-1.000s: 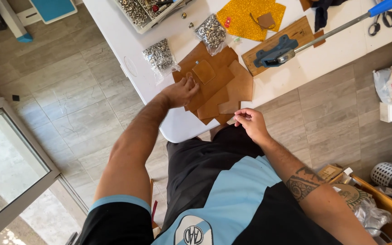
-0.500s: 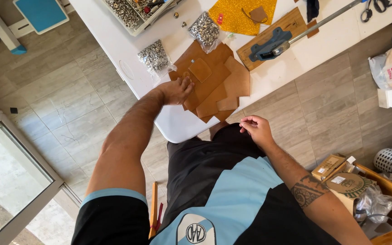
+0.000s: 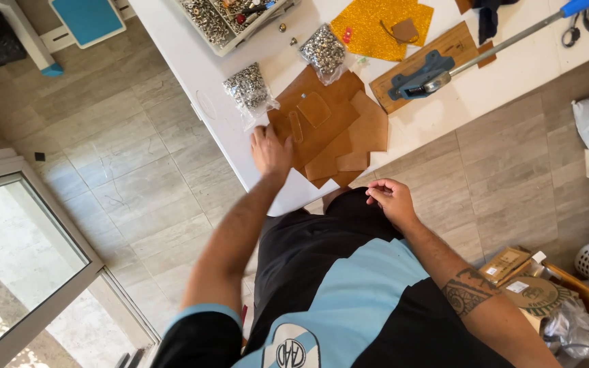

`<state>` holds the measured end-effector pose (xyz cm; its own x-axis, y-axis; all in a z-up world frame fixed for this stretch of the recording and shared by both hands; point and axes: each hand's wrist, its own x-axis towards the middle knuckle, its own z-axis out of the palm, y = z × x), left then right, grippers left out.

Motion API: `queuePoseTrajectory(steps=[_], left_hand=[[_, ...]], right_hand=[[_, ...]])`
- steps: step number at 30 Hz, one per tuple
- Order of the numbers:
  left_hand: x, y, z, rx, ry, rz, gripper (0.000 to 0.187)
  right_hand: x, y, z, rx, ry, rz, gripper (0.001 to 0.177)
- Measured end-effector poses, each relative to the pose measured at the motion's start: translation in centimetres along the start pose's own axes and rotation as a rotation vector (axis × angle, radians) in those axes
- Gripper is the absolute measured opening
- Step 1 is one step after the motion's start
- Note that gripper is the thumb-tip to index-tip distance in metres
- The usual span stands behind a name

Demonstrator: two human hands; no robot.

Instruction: Attaching metal hardware to leather components using a manual press and organizing small parts.

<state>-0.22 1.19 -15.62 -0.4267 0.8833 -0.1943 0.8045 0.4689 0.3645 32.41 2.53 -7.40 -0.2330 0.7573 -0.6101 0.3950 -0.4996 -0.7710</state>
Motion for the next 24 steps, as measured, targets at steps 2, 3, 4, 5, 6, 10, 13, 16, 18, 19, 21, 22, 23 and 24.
queuePoseTrajectory(steps=[2,3,4,5,6,10,13,16,18,19,21,22,23,24], left_hand=[[0.1,2.1,2.0,-0.136,-0.056,-0.414,0.07],[0.4,3.4,2.6,-0.19,-0.021,-0.509,0.084],[1.6,4.0,2.9,-0.237,0.037,-0.611,0.099],[1.9,4.3,2.9,-0.24,0.048,-0.633,0.099],[2.5,5.0,3.0,-0.266,0.031,-0.723,0.089],[4.1,5.5,3.4,-0.327,0.02,-0.863,0.073],[4.0,6.1,2.8,-0.27,0.077,-0.783,0.062],[2.9,6.4,2.7,-0.262,0.135,-0.72,0.057],[2.4,6.8,1.6,-0.271,0.154,-0.692,0.061],[2.2,7.0,1.1,-0.283,0.165,-0.667,0.066],[2.5,6.1,3.1,-0.267,0.177,-0.657,0.053],[2.7,5.5,4.2,-0.256,0.19,-0.648,0.04],[2.5,5.2,3.9,-0.254,0.191,-0.647,0.04],[2.4,4.9,3.6,-0.258,0.221,-0.604,0.035]], right_hand=[[0.5,0.5,-0.2,-0.025,-0.017,0.016,0.018],[0.5,0.4,-0.4,-0.078,-0.05,0.01,0.017],[1.7,0.0,0.2,-0.127,-0.099,-0.014,0.017],[1.9,-0.6,0.5,-0.138,-0.121,-0.019,0.017],[2.1,-1.5,0.6,-0.161,-0.133,-0.019,0.016],[2.9,-3.6,0.7,-0.191,-0.151,-0.059,0.014],[3.5,-4.9,0.1,-0.205,-0.168,-0.058,0.014],[4.5,-4.4,-0.4,-0.186,-0.185,-0.076,0.014],[5.1,-3.8,-0.9,-0.177,-0.191,-0.079,0.015],[5.4,-3.5,-1.1,-0.173,-0.196,-0.075,0.015],[5.7,-3.9,-1.3,-0.155,-0.197,-0.084,0.015],[6.0,-4.1,-1.4,-0.141,-0.198,-0.094,0.015],[5.8,-4.7,-1.3,-0.139,-0.198,-0.095,0.015],[5.7,-5.2,-1.2,-0.122,-0.198,-0.095,0.015]])
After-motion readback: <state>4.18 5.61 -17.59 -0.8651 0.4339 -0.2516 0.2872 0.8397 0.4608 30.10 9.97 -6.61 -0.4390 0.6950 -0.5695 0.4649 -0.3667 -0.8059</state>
